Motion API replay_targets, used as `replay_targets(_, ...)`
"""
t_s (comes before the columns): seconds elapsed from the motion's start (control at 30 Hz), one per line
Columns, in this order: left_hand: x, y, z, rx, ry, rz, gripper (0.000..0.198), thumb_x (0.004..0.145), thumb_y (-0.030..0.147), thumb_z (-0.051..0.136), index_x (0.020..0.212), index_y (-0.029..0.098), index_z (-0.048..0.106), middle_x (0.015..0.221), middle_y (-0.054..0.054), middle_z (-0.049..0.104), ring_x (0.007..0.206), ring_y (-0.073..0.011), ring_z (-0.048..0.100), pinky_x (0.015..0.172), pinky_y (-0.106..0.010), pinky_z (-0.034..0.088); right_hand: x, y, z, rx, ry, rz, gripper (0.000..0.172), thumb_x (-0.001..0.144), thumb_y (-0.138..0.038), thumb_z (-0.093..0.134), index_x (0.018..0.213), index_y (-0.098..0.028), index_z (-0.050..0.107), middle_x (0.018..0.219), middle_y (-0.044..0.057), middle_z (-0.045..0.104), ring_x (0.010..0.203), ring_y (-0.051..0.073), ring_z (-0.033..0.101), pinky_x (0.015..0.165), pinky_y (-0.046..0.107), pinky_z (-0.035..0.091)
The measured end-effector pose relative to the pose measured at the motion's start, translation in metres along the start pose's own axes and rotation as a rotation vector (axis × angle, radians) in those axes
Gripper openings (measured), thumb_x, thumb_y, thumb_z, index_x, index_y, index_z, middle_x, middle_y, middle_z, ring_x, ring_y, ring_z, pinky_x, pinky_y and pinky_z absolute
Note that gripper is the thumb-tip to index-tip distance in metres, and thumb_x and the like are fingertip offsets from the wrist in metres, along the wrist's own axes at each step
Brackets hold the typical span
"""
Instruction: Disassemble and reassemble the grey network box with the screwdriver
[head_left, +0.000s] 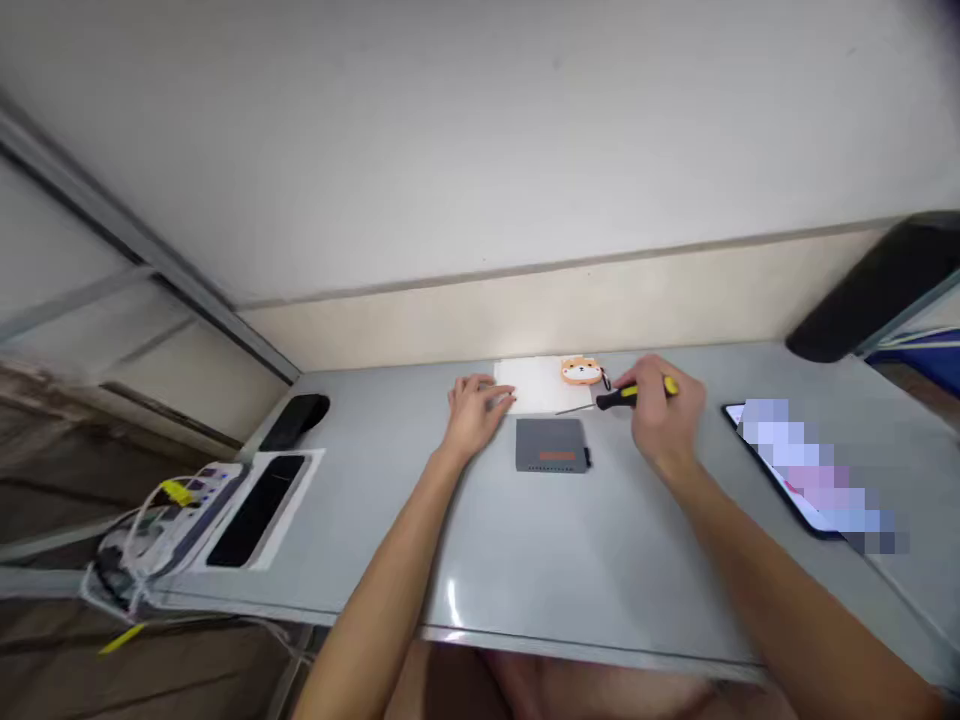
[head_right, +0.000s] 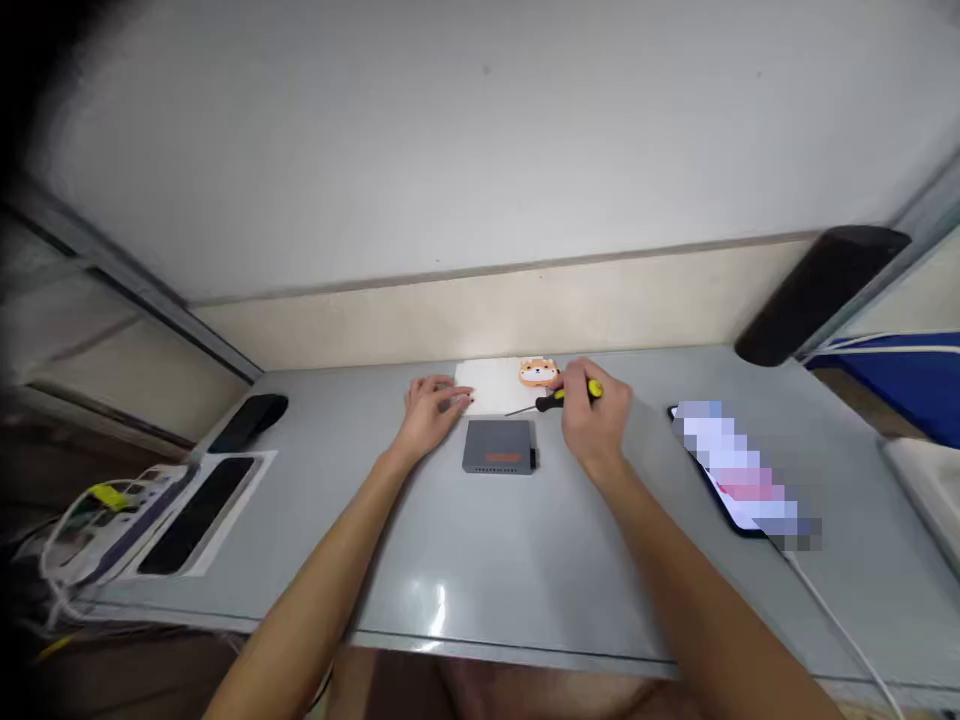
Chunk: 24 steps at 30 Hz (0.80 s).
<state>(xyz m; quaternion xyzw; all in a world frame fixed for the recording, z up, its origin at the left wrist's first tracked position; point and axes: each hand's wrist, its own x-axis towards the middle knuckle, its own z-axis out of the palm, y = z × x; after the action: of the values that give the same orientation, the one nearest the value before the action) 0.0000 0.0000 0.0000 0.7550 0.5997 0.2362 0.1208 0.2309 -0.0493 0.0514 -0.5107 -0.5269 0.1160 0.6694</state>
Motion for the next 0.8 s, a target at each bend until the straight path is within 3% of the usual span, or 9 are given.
replay_targets(0.07,-0.002,0.000,0.001,-0.002,0.060,0.015,0.021,0.101,0.027,0.066,0.116,0.027,0.082,0.124,-0.011,0.066,0.122,-0.0307,0.052,0.107,-0.049,0.041,-0.001,0.002,-0.001,-0.018,-0.026,-0.005,0.032,0.082,-0.031,0.050,0.052,-0.023,0.058,0.051,-0.001,0.057,0.054,0.015,0.054,0.053,0.028,0.039)
replay_targets(0.17,-0.010,0.004,-0.003,-0.069,0.025,0.078,0.026,0.106,0.030,0.057,0.117,0.025,0.080,0.111,-0.010,0.066,0.113,-0.0276,0.058,0.104,-0.046,0.044,-0.002,0.002,-0.002,-0.041,-0.044,-0.007,0.032,0.082,-0.031,0.050,0.052,-0.023,0.057,0.050,-0.001,0.055,0.053,0.015,0.052,0.052,0.028,0.038)
replay_targets(0.3,-0.027,0.018,-0.018,-0.288,-0.258,0.220,0.035,0.105,0.038,0.054,0.131,0.023,0.071,0.095,-0.005,0.062,0.086,-0.0202,0.061,0.088,-0.036,0.051,-0.001,0.001,-0.004,-0.053,-0.047,-0.014,0.032,0.082,-0.030,0.049,0.052,-0.023,0.058,0.051,-0.001,0.056,0.051,0.014,0.051,0.051,0.028,0.037)
replay_targets(0.43,-0.037,0.027,-0.027,-0.371,-0.412,0.247,0.043,0.097,0.040,0.065,0.138,0.027,0.066,0.111,-0.005,0.057,0.085,-0.0184,0.059,0.084,-0.034,0.054,0.000,0.000,-0.005,-0.053,-0.051,-0.009,0.031,0.083,-0.028,0.049,0.054,-0.023,0.060,0.051,-0.002,0.058,0.051,0.014,0.052,0.051,0.029,0.037)
replay_targets(0.57,-0.033,0.020,-0.025,-0.501,-0.486,0.210,0.046,0.094,0.034,0.070,0.139,0.029,0.064,0.113,-0.005,0.056,0.093,-0.0195,0.059,0.090,-0.036,0.053,-0.001,0.002,-0.004,-0.060,-0.040,-0.004,0.032,0.083,-0.028,0.049,0.054,-0.023,0.060,0.051,-0.002,0.058,0.050,0.014,0.052,0.051,0.028,0.037)
replay_targets(0.8,-0.024,0.009,-0.025,-0.748,-0.548,0.120,0.046,0.093,0.017,0.064,0.138,0.025,0.062,0.114,-0.008,0.072,0.102,-0.0194,0.065,0.094,-0.034,0.052,-0.001,0.007,-0.007,-0.079,-0.072,-0.011,0.033,0.086,-0.026,0.050,0.056,-0.022,0.062,0.052,-0.001,0.059,0.051,0.014,0.051,0.052,0.028,0.037)
